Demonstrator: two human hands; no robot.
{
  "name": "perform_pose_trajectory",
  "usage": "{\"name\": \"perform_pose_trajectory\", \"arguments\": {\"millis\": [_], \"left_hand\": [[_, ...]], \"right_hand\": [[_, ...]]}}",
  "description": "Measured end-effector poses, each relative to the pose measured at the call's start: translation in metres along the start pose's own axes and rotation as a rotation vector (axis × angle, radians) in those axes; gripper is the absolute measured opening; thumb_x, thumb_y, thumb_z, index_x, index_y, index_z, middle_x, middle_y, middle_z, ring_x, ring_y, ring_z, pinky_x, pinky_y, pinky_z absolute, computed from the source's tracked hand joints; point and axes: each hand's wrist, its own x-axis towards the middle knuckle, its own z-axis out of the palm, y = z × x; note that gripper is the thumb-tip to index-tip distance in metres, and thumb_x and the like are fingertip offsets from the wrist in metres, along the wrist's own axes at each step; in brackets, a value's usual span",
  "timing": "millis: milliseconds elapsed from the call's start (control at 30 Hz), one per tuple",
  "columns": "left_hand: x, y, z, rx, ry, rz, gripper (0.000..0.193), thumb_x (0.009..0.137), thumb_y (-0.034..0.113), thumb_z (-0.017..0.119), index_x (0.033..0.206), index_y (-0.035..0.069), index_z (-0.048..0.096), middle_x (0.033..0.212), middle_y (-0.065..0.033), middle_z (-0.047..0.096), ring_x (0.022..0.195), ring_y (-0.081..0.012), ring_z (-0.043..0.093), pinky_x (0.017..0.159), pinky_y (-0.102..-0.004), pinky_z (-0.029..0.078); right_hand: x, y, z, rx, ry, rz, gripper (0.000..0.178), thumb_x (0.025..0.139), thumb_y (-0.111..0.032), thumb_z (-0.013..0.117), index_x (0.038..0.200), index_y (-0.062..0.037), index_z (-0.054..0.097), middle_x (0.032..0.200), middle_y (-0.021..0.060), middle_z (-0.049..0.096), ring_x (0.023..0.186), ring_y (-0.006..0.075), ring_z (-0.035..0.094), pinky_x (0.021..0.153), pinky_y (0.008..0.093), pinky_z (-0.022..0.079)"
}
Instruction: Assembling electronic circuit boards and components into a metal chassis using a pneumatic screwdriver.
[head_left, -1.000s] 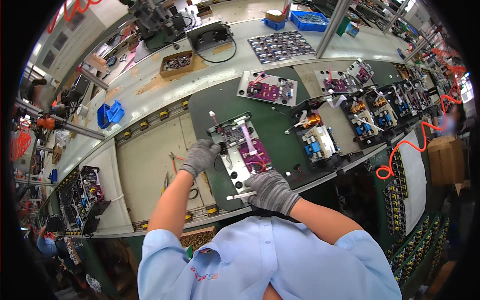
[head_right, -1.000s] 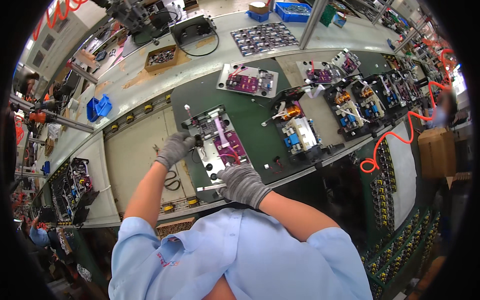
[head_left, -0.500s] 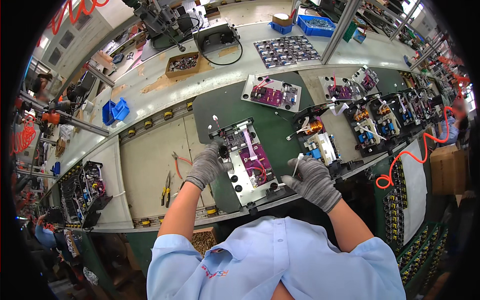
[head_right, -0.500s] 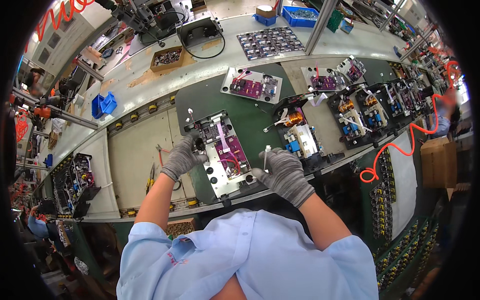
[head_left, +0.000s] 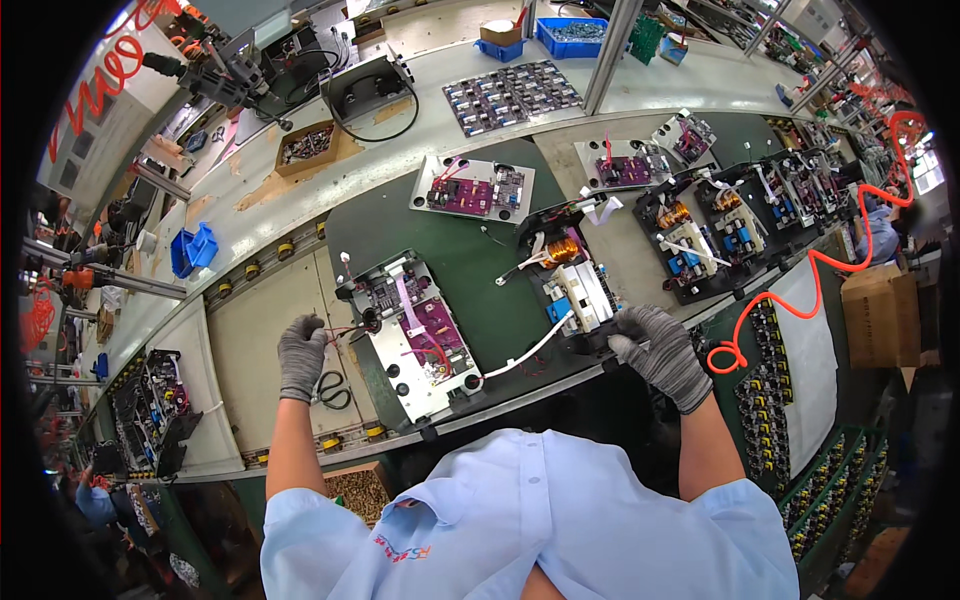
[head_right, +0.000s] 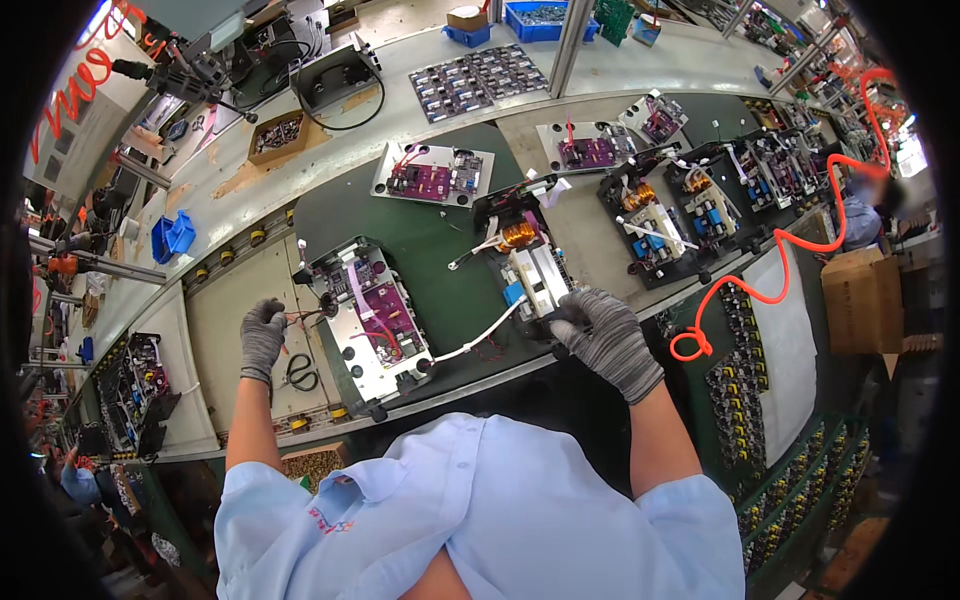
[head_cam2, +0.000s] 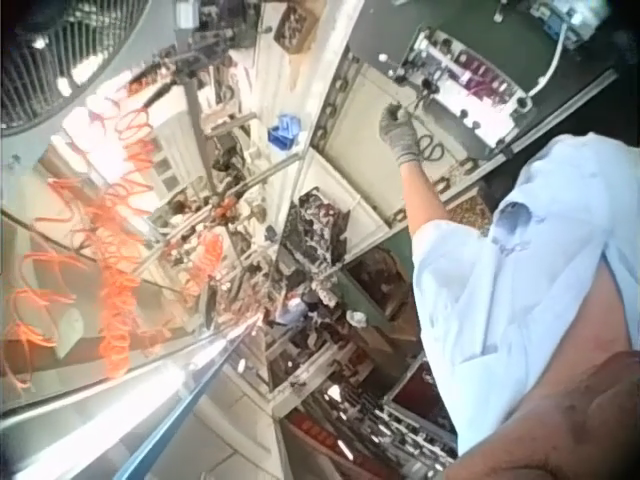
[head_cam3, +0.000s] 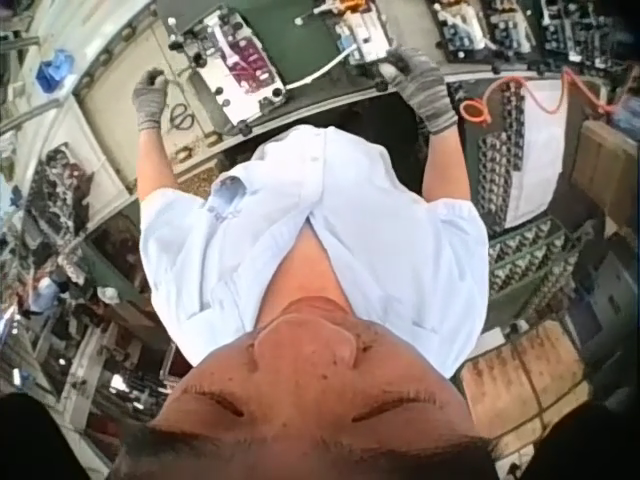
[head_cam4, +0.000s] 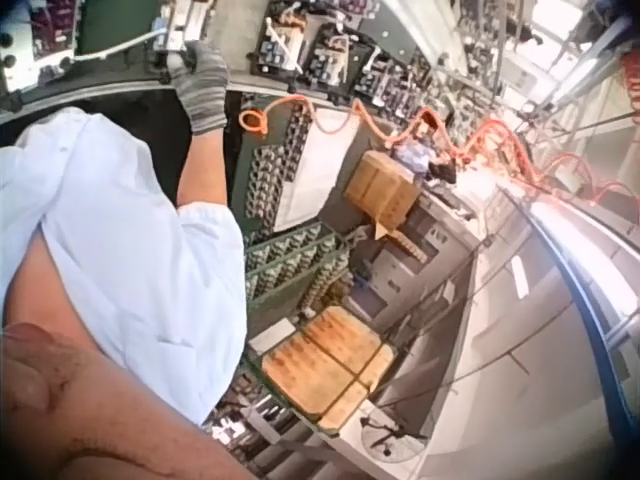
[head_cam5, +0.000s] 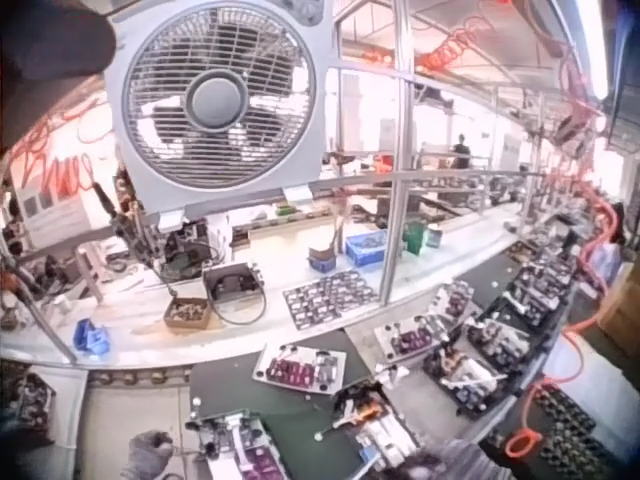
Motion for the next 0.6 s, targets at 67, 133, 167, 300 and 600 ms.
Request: {"name": "perform_pose_trajectory", "arguments": {"millis": [67, 133, 167, 300, 600], "left_hand": [[-0.005, -0.018, 0.006, 0.174, 0.057, 0.013, 0.029, 0.091, 0.008, 0.065, 0.119, -0.001, 0.062, 0.100, -0.0134, 0.071, 0.090, -0.0180, 0.067, 0.083, -0.0318, 0.054], [-0.017, 0.043, 0.009, 0.249, 0.161, 0.029, 0.029, 0.092, 0.009, 0.065, 0.119, -0.002, 0.062, 0.102, -0.0136, 0.071, 0.093, -0.0187, 0.067, 0.085, -0.0322, 0.054], [-0.031, 0.089, 0.010, 0.316, 0.277, 0.038, 0.030, 0.093, 0.009, 0.065, 0.119, -0.004, 0.061, 0.104, -0.0137, 0.070, 0.096, -0.0194, 0.067, 0.087, -0.0326, 0.054], [-0.076, 0.251, 0.057, -0.205, -0.095, 0.074, 0.016, 0.091, 0.013, 0.067, 0.104, 0.003, 0.069, 0.092, -0.0089, 0.072, 0.078, -0.0178, 0.068, 0.072, -0.0328, 0.055], [-0.079, 0.259, 0.253, 0.884, -0.812, 0.038, 0.032, 0.089, 0.035, 0.062, 0.104, 0.009, 0.074, 0.093, -0.0169, 0.073, 0.089, -0.0341, 0.072, 0.074, -0.0485, 0.057]], "right_hand": [[0.006, 0.010, -0.012, 0.002, -0.031, 0.008, 0.033, 0.081, -0.017, 0.078, 0.107, 0.0005, 0.066, 0.096, 0.0160, 0.067, 0.090, 0.0269, 0.067, 0.081, 0.0361, 0.055], [0.011, 0.028, -0.015, 0.034, -0.022, 0.005, 0.033, 0.081, -0.016, 0.078, 0.107, 0.0006, 0.066, 0.095, 0.0155, 0.067, 0.090, 0.0266, 0.067, 0.081, 0.0359, 0.055], [0.012, 0.037, -0.015, 0.057, -0.020, -0.011, 0.033, 0.081, -0.016, 0.078, 0.107, 0.0007, 0.066, 0.095, 0.0151, 0.067, 0.090, 0.0264, 0.067, 0.081, 0.0356, 0.055], [0.021, 0.067, -0.015, -0.096, -0.095, -0.264, 0.032, 0.080, -0.027, 0.078, 0.100, -0.0042, 0.068, 0.089, 0.0117, 0.068, 0.081, 0.0280, 0.066, 0.080, 0.0398, 0.052], [0.052, 0.079, -0.016, -0.294, -0.499, -0.410, 0.061, 0.077, -0.061, 0.071, 0.110, -0.0089, 0.068, 0.098, 0.0146, 0.070, 0.097, 0.0340, 0.066, 0.090, 0.0435, 0.051]]}}
